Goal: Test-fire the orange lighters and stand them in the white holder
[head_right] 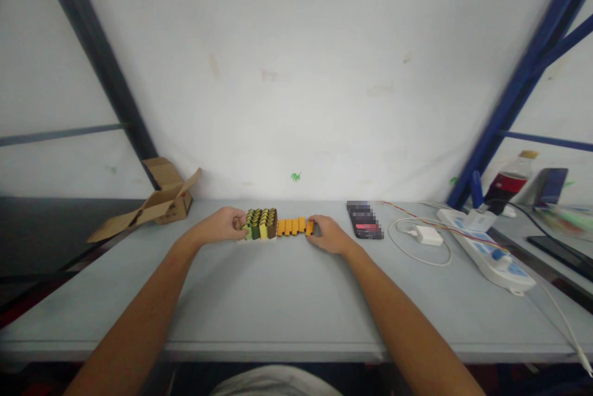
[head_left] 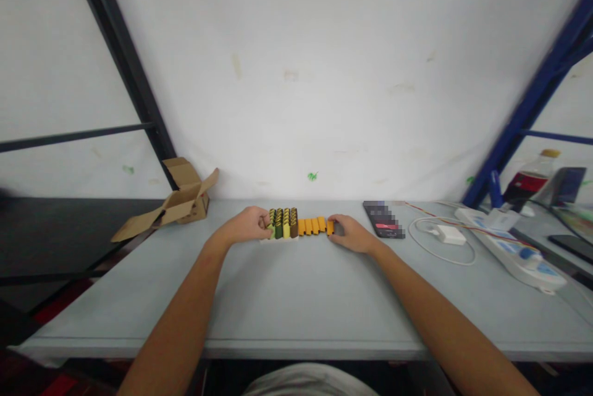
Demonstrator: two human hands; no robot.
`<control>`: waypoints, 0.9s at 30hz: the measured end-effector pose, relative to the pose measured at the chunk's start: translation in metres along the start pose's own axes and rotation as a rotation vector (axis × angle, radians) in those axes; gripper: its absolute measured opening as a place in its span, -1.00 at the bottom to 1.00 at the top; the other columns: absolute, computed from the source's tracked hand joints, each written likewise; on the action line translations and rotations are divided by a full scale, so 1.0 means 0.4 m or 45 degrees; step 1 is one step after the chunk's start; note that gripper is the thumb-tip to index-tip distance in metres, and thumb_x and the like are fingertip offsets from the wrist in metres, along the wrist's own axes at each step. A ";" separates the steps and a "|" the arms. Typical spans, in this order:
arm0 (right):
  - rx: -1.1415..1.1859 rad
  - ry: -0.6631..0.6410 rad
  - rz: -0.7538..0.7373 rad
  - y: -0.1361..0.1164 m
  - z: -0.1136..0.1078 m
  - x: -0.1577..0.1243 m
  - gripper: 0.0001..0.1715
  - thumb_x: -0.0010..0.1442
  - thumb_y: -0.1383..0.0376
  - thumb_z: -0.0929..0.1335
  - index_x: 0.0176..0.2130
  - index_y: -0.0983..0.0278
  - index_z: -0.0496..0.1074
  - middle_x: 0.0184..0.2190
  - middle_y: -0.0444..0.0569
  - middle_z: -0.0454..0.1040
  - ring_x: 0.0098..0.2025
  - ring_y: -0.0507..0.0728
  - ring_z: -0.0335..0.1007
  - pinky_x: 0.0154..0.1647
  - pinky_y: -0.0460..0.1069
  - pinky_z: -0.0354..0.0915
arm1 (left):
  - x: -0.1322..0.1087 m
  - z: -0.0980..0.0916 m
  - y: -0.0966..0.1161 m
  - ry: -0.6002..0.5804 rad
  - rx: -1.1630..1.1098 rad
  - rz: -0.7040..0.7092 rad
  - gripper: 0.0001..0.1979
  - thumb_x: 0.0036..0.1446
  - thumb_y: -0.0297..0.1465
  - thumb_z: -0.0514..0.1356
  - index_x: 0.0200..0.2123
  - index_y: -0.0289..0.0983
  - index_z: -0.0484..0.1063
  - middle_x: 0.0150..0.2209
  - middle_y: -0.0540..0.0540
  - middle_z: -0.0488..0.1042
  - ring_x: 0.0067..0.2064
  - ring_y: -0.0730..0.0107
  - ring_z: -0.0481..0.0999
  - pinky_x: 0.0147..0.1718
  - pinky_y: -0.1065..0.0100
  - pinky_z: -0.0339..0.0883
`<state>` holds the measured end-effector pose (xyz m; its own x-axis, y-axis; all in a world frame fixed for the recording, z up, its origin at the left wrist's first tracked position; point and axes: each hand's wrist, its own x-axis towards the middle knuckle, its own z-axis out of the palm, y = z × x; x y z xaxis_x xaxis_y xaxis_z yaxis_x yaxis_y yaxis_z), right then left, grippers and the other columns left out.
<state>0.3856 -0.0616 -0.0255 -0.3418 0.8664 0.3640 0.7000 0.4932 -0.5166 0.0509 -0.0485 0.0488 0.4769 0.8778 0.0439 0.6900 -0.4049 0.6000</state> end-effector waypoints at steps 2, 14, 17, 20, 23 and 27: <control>0.001 0.003 -0.011 -0.003 -0.001 0.000 -0.50 0.06 0.29 0.42 0.02 0.32 0.46 0.00 0.14 0.52 0.05 0.25 0.42 0.18 0.17 0.24 | -0.002 -0.003 0.002 0.007 -0.022 -0.002 -0.82 -0.11 -0.28 0.24 -0.53 -0.26 0.34 -0.60 0.04 0.42 -0.53 0.42 0.37 -0.57 0.44 0.12; 0.027 -0.009 -0.023 -0.009 -0.006 -0.002 -0.56 0.07 0.30 0.42 -0.01 0.30 0.48 -0.03 0.10 0.53 0.03 0.24 0.42 0.17 0.17 0.24 | -0.013 -0.022 0.002 0.010 0.024 0.092 -0.68 -0.05 -0.16 0.25 -0.61 -0.26 0.30 -0.64 0.06 0.35 -0.55 0.46 0.30 -0.56 0.44 0.07; 0.013 -0.023 -0.023 -0.006 -0.007 -0.001 -0.55 0.08 0.29 0.41 0.00 0.31 0.48 -0.02 0.12 0.53 0.04 0.25 0.41 0.17 0.17 0.24 | -0.009 -0.017 -0.007 -0.009 0.049 0.075 -0.72 -0.05 -0.21 0.24 -0.61 -0.26 0.29 -0.64 0.06 0.36 -0.55 0.45 0.32 -0.57 0.44 0.08; -0.005 -0.036 -0.028 -0.006 -0.007 -0.001 -0.53 0.09 0.28 0.41 0.02 0.33 0.47 0.00 0.14 0.52 0.06 0.26 0.41 0.18 0.17 0.23 | -0.004 -0.010 -0.016 -0.040 0.061 0.067 -0.76 -0.06 -0.23 0.23 -0.58 -0.27 0.36 -0.62 0.06 0.38 -0.55 0.43 0.34 -0.57 0.43 0.08; 0.014 -0.014 -0.031 -0.012 -0.010 -0.002 -0.50 0.06 0.27 0.42 0.02 0.33 0.47 -0.01 0.14 0.52 0.04 0.27 0.41 0.18 0.18 0.22 | -0.002 -0.008 -0.016 -0.062 0.039 0.040 -0.75 -0.06 -0.21 0.25 -0.57 -0.28 0.41 -0.61 0.04 0.42 -0.53 0.41 0.37 -0.56 0.43 0.11; 0.127 0.055 0.063 -0.023 -0.022 -0.002 -0.55 0.16 0.19 0.37 0.02 0.30 0.48 -0.05 0.12 0.49 -0.03 0.23 0.40 0.12 0.15 0.27 | -0.007 -0.021 -0.019 -0.075 0.007 0.008 -0.69 -0.11 -0.14 0.32 -0.55 -0.29 0.48 -0.58 0.00 0.48 -0.49 0.35 0.43 -0.51 0.42 0.19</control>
<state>0.3852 -0.0676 -0.0143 -0.2795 0.8870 0.3676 0.6486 0.4567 -0.6089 0.0399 -0.0457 0.0509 0.5127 0.8586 0.0002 0.6896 -0.4119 0.5956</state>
